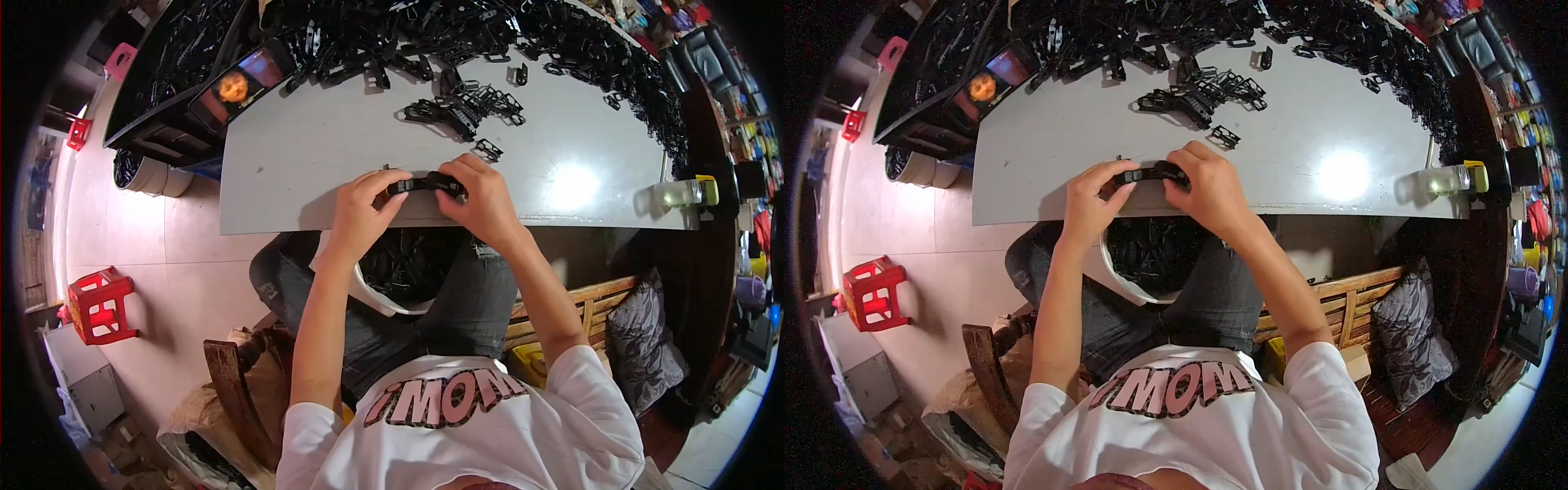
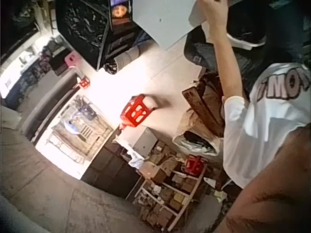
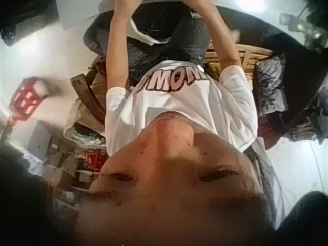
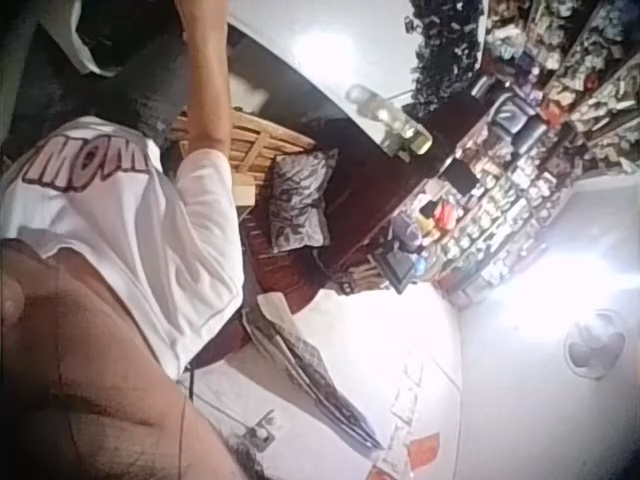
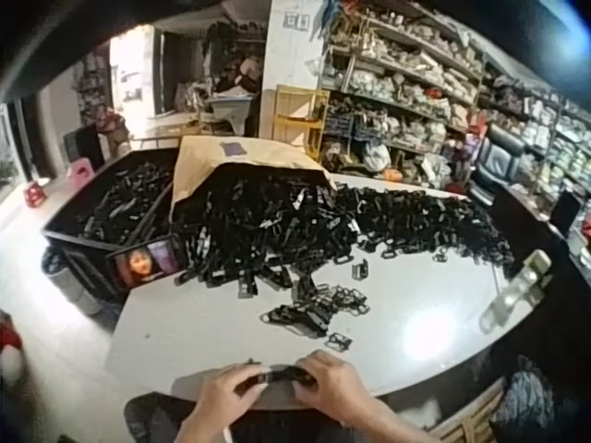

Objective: Assembling small black plastic clips by snapping two components together.

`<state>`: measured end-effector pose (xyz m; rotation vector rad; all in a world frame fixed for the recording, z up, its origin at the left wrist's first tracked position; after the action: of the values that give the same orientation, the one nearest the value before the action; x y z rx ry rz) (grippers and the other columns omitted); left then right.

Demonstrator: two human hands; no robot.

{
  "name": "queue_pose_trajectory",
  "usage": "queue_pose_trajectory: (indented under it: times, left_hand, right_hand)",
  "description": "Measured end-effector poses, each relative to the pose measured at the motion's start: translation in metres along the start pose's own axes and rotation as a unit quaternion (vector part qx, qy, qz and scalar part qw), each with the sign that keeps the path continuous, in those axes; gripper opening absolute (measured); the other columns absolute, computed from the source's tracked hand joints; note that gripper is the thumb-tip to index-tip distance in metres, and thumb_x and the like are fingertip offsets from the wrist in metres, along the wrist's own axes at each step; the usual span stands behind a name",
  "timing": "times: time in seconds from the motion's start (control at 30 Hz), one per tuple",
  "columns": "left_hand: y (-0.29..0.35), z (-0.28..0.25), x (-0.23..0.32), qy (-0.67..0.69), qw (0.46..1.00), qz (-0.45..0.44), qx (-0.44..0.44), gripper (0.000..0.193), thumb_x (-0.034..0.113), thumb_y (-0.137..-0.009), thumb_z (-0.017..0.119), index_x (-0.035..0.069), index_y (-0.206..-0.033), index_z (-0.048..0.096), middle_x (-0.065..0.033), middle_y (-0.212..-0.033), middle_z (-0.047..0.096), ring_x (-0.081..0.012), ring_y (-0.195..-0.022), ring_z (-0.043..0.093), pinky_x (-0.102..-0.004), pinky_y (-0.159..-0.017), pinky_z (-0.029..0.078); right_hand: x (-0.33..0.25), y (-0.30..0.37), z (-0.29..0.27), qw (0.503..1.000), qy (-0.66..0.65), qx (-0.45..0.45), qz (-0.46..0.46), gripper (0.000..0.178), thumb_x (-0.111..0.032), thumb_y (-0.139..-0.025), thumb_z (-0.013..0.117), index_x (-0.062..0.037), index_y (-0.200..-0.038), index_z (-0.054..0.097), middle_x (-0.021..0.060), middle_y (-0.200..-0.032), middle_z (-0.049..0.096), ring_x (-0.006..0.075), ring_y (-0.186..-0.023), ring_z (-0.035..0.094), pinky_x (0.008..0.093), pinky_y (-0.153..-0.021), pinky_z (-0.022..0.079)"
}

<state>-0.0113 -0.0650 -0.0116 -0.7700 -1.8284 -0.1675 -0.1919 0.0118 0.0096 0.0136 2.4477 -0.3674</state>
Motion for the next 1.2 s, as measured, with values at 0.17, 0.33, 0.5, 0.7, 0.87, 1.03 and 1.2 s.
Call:
queue_pose_trajectory:
  times: [0.17,0.33,0.5,0.7,0.87,1.03,1.2]
  left_hand:
    - [-0.001,0.002,-0.004,0.023,0.999,-0.042,-0.018,0.032,-0.004,-0.074,0.069,0.005,-0.105,0.066,-0.0064,-0.087,0.067,-0.0089,-0.067,0.058,-0.0234,-0.062,0.049]
    - [-0.005,0.001,-0.006,0.032,0.999,0.008,0.004,0.034,0.0,-0.075,0.071,0.004,-0.108,0.065,-0.0069,-0.087,0.068,-0.01,-0.067,0.059,-0.0245,-0.062,0.049]
    - [-0.002,0.002,-0.005,-0.005,0.999,-0.035,0.019,0.034,0.007,-0.075,0.073,0.006,-0.108,0.065,-0.01,-0.084,0.067,-0.0134,-0.068,0.06,-0.0279,-0.063,0.049]
    - [0.012,0.008,-0.007,0.028,0.999,-0.014,0.023,0.028,0.015,-0.08,0.065,0.009,-0.108,0.063,-0.0101,-0.087,0.067,-0.0193,-0.068,0.062,-0.0304,-0.062,0.049]
    - [0.01,0.007,-0.003,0.052,0.999,-0.001,0.002,0.027,0.014,-0.084,0.06,0.007,-0.11,0.061,-0.0108,-0.091,0.064,-0.0215,-0.071,0.061,-0.0314,-0.067,0.048]
    - [0.004,0.008,-0.002,0.138,0.989,-0.042,-0.018,0.025,0.012,-0.087,0.057,0.004,-0.11,0.061,-0.0062,-0.088,0.063,-0.0114,-0.075,0.057,-0.0275,-0.07,0.047]
    - [0.008,-0.016,-0.006,0.145,0.988,-0.037,-0.025,0.018,0.009,-0.09,0.055,0.003,-0.106,0.06,0.0,-0.083,0.059,-0.0052,-0.072,0.053,-0.0204,-0.065,0.043]
  right_hand:
    - [-0.014,-0.009,0.001,0.999,-0.003,-0.033,-0.036,0.032,-0.004,-0.067,0.07,-0.0016,-0.098,0.062,0.0117,-0.088,0.058,0.0312,-0.076,0.06,0.037,-0.069,0.05]
    - [-0.022,-0.014,0.007,0.994,0.035,-0.046,-0.089,0.034,-0.002,-0.065,0.07,-0.0017,-0.099,0.062,0.0128,-0.091,0.057,0.0312,-0.083,0.059,0.0369,-0.071,0.05]
    - [-0.035,-0.008,0.021,0.995,0.062,-0.01,-0.084,0.036,0.0,-0.066,0.069,-0.0006,-0.101,0.062,0.0137,-0.092,0.057,0.0333,-0.084,0.059,0.0377,-0.072,0.049]
    - [-0.029,0.0,0.024,0.996,-0.072,-0.032,-0.038,0.033,-0.004,-0.071,0.068,0.001,-0.104,0.061,0.0155,-0.09,0.058,0.0322,-0.08,0.059,0.0354,-0.067,0.047]
    - [-0.005,0.007,0.011,0.952,-0.265,-0.113,0.105,0.025,-0.011,-0.081,0.066,0.0041,-0.099,0.059,0.0048,-0.077,0.06,0.0104,-0.069,0.053,0.0258,-0.061,0.044]
    - [0.007,0.006,0.015,0.946,-0.255,-0.131,0.148,0.022,-0.018,-0.08,0.07,0.002,-0.085,0.062,-0.0015,-0.064,0.054,0.0052,-0.061,0.045,0.0245,-0.052,0.036]
    - [-0.006,-0.003,0.022,0.965,-0.21,-0.119,0.098,0.024,-0.021,-0.079,0.072,0.0002,-0.079,0.06,0.0043,-0.063,0.052,0.0109,-0.058,0.045,0.0284,-0.052,0.037]
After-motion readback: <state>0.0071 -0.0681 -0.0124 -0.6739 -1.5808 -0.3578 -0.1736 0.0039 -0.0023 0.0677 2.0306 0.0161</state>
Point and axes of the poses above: each hand's wrist, its own y-axis away from the middle knuckle, its own z-axis out of the palm, x = y × z, the point moved 1 cm from there along -y, towards the middle knuckle
